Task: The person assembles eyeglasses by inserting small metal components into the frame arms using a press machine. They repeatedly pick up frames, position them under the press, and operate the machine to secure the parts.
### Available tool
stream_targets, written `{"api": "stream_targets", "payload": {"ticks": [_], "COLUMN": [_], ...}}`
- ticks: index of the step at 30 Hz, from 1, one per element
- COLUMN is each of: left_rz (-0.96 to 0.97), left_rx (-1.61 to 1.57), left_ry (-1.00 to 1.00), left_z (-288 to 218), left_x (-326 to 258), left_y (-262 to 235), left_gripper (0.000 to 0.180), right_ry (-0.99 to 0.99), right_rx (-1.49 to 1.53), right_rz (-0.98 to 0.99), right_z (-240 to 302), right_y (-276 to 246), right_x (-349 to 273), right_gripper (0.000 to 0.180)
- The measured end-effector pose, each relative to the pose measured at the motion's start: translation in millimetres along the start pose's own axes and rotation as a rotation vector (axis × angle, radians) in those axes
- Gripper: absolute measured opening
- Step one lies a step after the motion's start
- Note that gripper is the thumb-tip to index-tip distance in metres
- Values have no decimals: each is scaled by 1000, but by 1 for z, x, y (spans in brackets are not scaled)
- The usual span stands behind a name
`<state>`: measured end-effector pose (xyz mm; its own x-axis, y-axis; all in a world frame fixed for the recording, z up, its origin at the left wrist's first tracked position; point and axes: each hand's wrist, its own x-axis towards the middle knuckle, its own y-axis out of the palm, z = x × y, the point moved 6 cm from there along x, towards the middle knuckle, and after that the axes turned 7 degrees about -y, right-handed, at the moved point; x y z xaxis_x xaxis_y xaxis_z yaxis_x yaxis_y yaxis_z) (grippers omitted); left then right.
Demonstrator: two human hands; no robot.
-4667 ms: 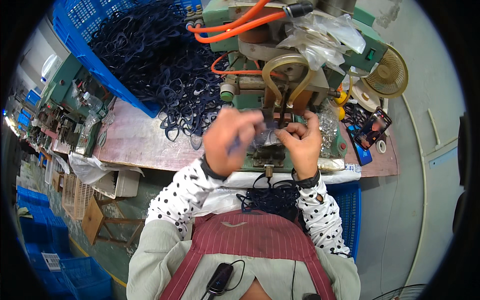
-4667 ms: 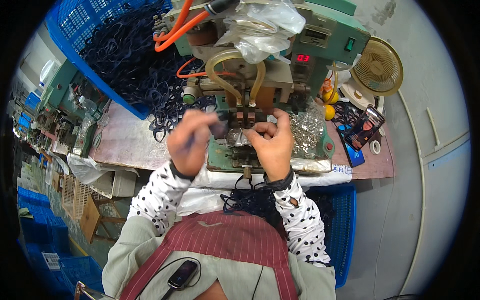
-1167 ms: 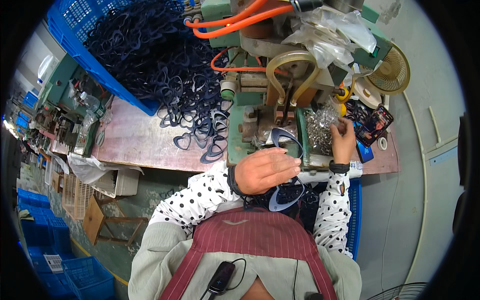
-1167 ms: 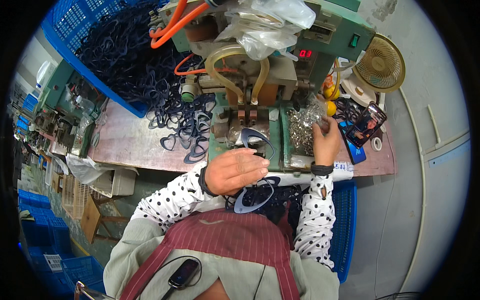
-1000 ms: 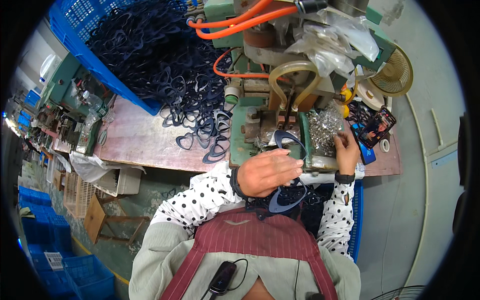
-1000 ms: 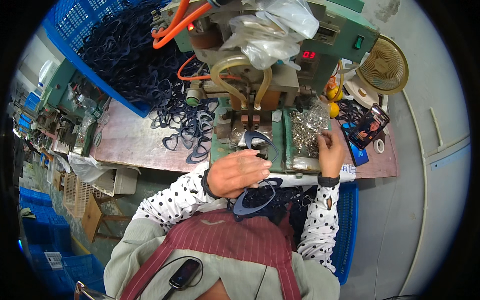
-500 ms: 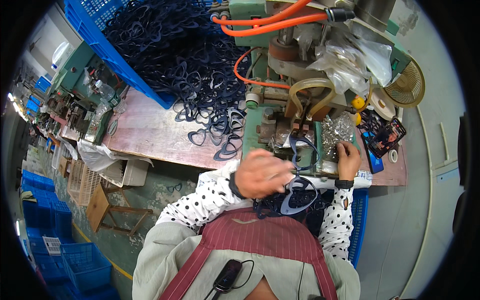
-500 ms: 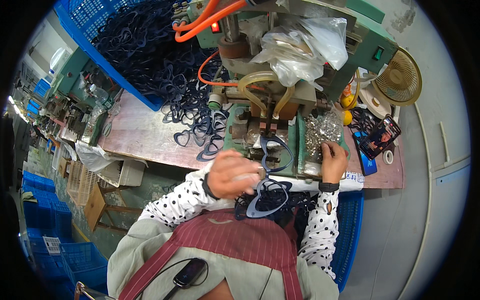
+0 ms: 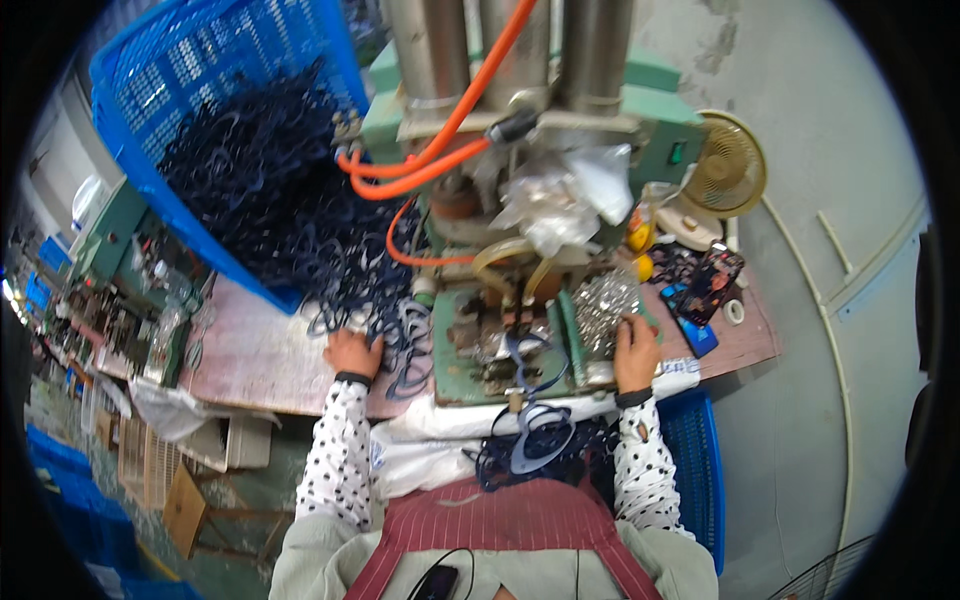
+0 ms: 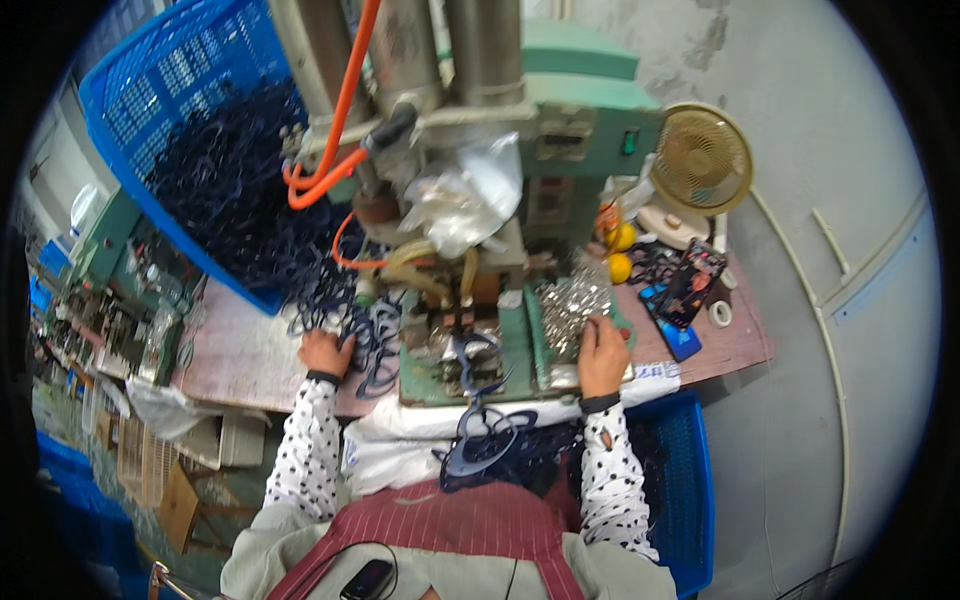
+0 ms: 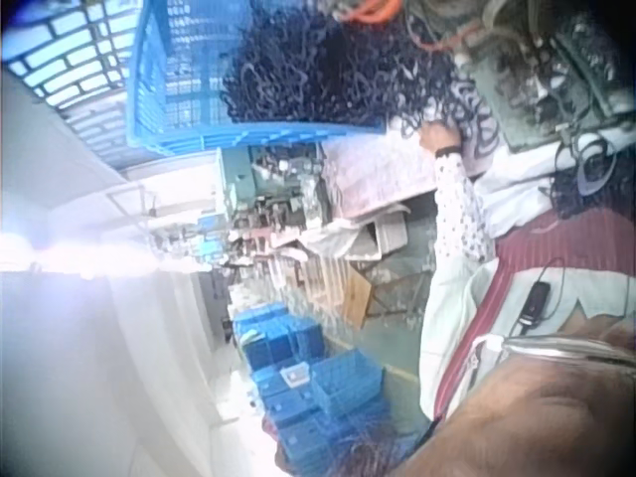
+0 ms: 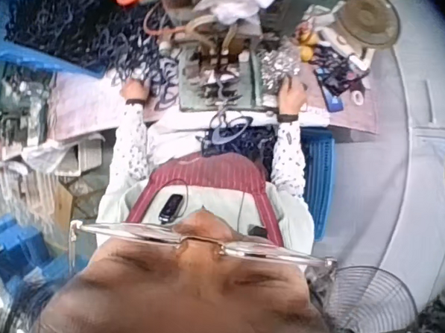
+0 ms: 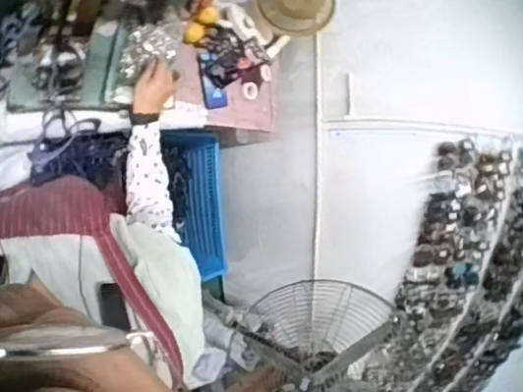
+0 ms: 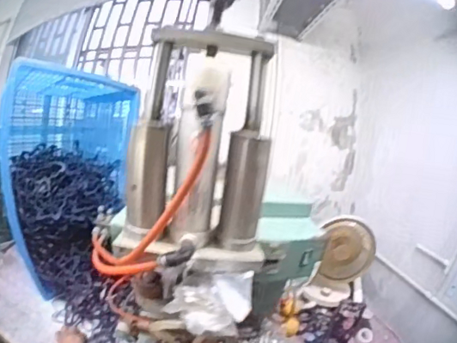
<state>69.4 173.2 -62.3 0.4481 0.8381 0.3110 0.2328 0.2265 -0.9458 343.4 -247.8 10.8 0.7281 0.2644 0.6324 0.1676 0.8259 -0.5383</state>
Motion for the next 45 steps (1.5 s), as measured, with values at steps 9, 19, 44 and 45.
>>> {"api": "stream_targets", "payload": {"ticks": [9, 19, 44, 45], "left_rz": [-401, -366, -56, -58], "left_rx": [-795, -963, -1147, -1152], "left_ry": [453, 1142, 1506, 1503], "left_z": [-99, -197, -205, -205], "left_x": [-52, -135, -136, -136], "left_y": [-178, -244, -205, -204], "left_gripper": [21, 37, 49, 49], "right_ry": [-112, 205, 159, 144], "right_rx": [78, 847, 146, -11], "right_rz": [-37, 313, 131, 203], "right_z": [54, 136, -26, -19], "right_y": [-15, -7, -4, -9], "right_x": [23, 23, 11, 7], "right_gripper": [7, 24, 27, 28]}}
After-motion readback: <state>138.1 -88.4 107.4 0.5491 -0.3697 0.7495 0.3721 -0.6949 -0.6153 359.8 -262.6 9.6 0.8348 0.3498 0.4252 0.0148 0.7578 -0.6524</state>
